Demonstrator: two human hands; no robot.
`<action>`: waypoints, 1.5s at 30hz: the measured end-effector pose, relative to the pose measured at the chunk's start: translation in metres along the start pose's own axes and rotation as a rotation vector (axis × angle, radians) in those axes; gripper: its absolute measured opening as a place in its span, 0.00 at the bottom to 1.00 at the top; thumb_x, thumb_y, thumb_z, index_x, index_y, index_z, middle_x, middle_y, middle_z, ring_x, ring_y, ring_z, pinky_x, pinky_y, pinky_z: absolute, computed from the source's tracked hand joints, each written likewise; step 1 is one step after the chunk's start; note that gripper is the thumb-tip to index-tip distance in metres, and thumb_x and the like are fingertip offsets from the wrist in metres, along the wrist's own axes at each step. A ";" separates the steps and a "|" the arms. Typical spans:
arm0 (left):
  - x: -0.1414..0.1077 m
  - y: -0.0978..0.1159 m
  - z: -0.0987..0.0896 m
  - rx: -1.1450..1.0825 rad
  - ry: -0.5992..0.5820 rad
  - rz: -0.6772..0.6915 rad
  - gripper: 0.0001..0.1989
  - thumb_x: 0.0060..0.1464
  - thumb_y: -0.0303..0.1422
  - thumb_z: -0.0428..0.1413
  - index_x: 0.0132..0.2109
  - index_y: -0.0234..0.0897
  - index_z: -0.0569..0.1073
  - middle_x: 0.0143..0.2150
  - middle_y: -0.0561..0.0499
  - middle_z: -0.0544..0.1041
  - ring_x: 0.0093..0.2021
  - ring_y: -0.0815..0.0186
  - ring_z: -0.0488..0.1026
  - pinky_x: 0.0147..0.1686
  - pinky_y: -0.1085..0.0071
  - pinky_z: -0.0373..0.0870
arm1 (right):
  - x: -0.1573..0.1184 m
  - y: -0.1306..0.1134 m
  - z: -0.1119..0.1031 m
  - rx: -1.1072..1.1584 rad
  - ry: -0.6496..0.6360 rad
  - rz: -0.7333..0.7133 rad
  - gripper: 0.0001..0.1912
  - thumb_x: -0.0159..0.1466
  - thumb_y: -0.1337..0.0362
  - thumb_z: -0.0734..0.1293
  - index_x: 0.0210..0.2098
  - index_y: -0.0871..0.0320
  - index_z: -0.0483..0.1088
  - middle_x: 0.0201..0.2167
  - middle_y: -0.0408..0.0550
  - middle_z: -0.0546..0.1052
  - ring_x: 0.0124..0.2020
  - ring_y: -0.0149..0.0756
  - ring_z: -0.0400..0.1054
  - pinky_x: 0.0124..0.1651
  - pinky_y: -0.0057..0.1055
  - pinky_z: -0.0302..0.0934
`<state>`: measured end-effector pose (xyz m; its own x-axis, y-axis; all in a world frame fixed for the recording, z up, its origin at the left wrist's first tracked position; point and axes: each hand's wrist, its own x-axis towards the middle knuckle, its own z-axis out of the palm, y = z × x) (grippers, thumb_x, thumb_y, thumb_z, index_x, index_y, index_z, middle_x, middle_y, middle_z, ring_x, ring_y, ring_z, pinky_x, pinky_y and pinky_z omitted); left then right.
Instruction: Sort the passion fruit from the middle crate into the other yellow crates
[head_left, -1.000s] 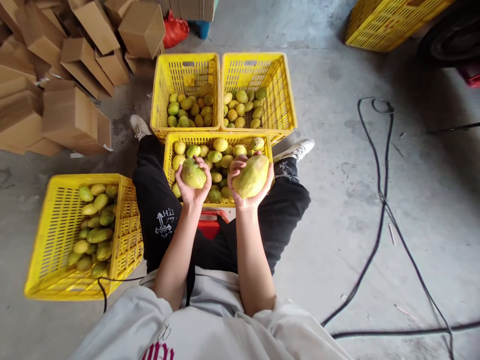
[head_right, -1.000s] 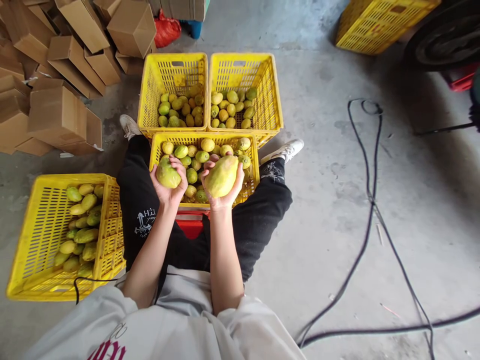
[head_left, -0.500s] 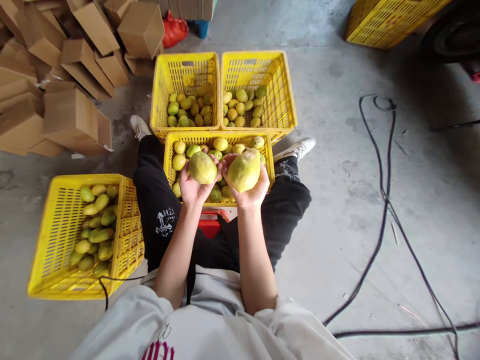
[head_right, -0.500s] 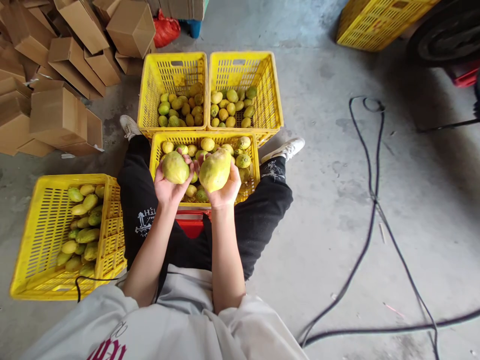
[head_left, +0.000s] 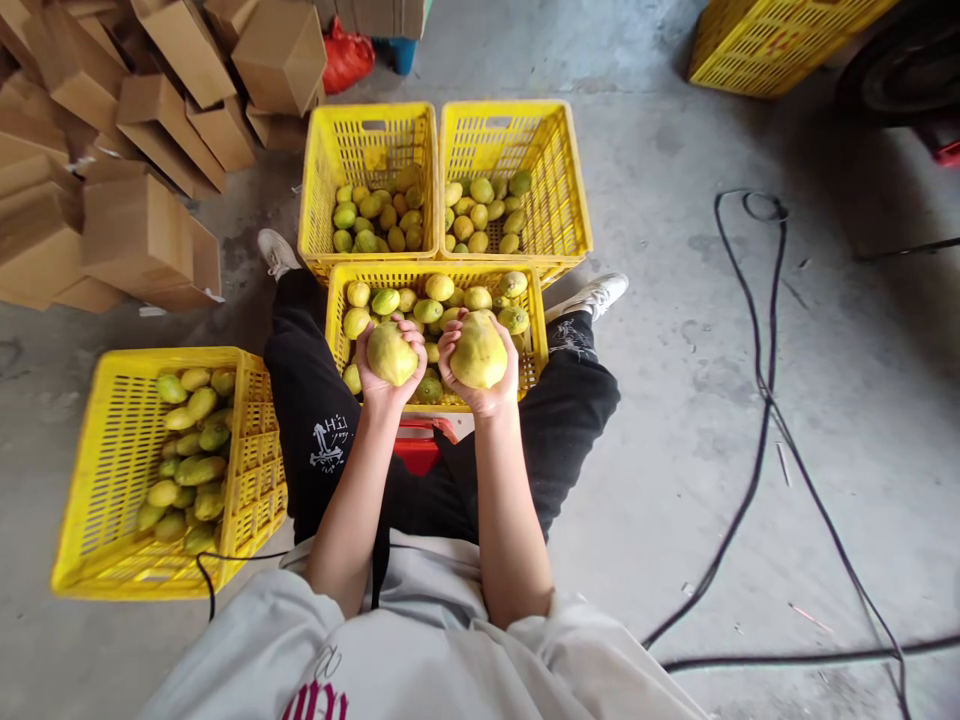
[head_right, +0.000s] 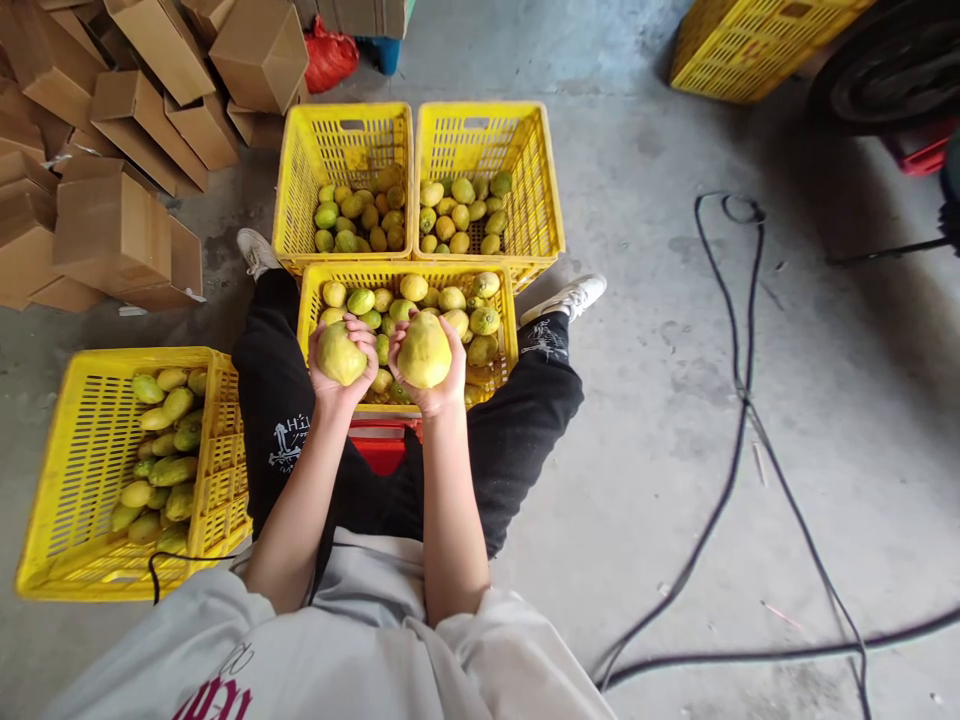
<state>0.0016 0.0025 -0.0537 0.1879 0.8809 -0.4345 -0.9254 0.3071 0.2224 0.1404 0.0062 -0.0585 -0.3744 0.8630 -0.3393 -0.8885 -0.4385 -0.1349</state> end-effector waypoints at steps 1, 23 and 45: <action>0.001 0.000 0.000 0.009 0.013 -0.009 0.16 0.63 0.43 0.44 0.40 0.39 0.70 0.35 0.51 0.70 0.32 0.73 0.69 0.33 0.78 0.71 | 0.001 0.001 -0.001 -0.037 0.033 -0.020 0.14 0.63 0.54 0.56 0.39 0.54 0.67 0.29 0.40 0.75 0.30 0.29 0.71 0.32 0.29 0.72; -0.007 -0.006 0.016 -0.002 -0.009 0.084 0.23 0.62 0.51 0.42 0.45 0.40 0.72 0.39 0.48 0.71 0.40 0.69 0.72 0.38 0.75 0.73 | -0.013 -0.002 0.012 0.048 -0.101 -0.151 0.20 0.57 0.49 0.64 0.44 0.52 0.68 0.34 0.44 0.75 0.32 0.32 0.71 0.36 0.32 0.73; 0.004 -0.003 0.007 0.063 -0.028 0.046 0.22 0.66 0.44 0.37 0.47 0.37 0.71 0.45 0.45 0.75 0.48 0.63 0.74 0.44 0.65 0.75 | -0.002 0.005 0.007 -0.085 0.050 -0.293 0.16 0.61 0.52 0.62 0.43 0.56 0.67 0.38 0.49 0.78 0.42 0.41 0.74 0.45 0.43 0.73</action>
<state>0.0069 0.0075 -0.0501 0.1552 0.9041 -0.3981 -0.9108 0.2871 0.2968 0.1350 0.0039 -0.0524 -0.0898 0.9434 -0.3192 -0.9305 -0.1937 -0.3109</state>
